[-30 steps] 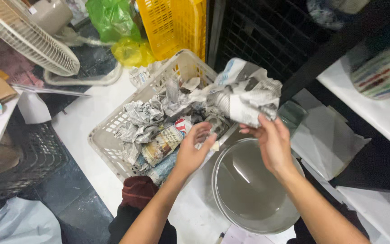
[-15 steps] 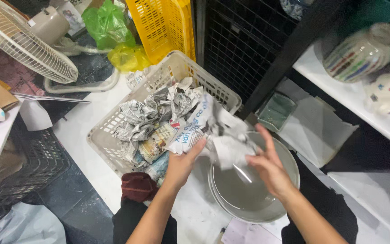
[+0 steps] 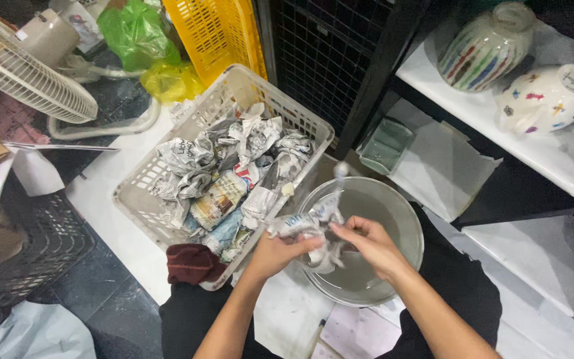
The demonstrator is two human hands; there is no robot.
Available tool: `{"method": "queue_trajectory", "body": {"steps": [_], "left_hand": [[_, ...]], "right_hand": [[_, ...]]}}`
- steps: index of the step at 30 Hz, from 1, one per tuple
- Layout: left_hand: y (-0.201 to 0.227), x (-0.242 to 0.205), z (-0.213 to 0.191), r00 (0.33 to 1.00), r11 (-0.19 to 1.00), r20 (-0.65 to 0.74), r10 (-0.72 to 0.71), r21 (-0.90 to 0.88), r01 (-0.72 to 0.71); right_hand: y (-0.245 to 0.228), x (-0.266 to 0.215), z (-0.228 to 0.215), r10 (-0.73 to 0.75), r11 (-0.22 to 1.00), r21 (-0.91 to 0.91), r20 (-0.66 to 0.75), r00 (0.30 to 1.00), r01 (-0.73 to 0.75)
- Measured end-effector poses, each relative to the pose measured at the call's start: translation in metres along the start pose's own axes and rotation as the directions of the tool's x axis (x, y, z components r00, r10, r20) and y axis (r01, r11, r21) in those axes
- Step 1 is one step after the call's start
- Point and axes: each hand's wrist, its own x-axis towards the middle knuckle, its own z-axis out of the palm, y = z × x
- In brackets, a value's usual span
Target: The person wraps various ceramic items, including a glass container, a small bowl, a cup, and a small jar, using newspaper. They carefully fold the newspaper around each item and place the wrapped items into a white plastic basket.
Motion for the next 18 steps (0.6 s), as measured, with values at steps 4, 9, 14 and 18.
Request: {"method": "queue_trajectory", "body": {"steps": [4,9,14,18], "left_hand": [[0.0,-0.001,-0.005,0.993,0.987,0.038,0.113,0.107,-0.117],[0.015,0.006,-0.008,0.977,0.98,-0.212,0.026,-0.189,-0.067],[0.023,0.005,-0.011,0.956,1.0,-0.294,0.012,-0.019,-0.018],[0.005,0.006,-0.014,0.995,1.0,-0.101,-0.02,0.005,0.02]], "right_hand": [[-0.005,0.006,0.004,-0.037,0.998,0.059,0.021,0.999,0.036],[-0.033,0.001,0.004,-0.076,0.968,0.238,0.002,0.997,0.074],[-0.048,-0.007,0.005,-0.109,0.934,0.348,0.056,0.992,0.083],[-0.04,-0.005,0.008,-0.188,0.919,0.372,0.113,0.976,0.134]]}}
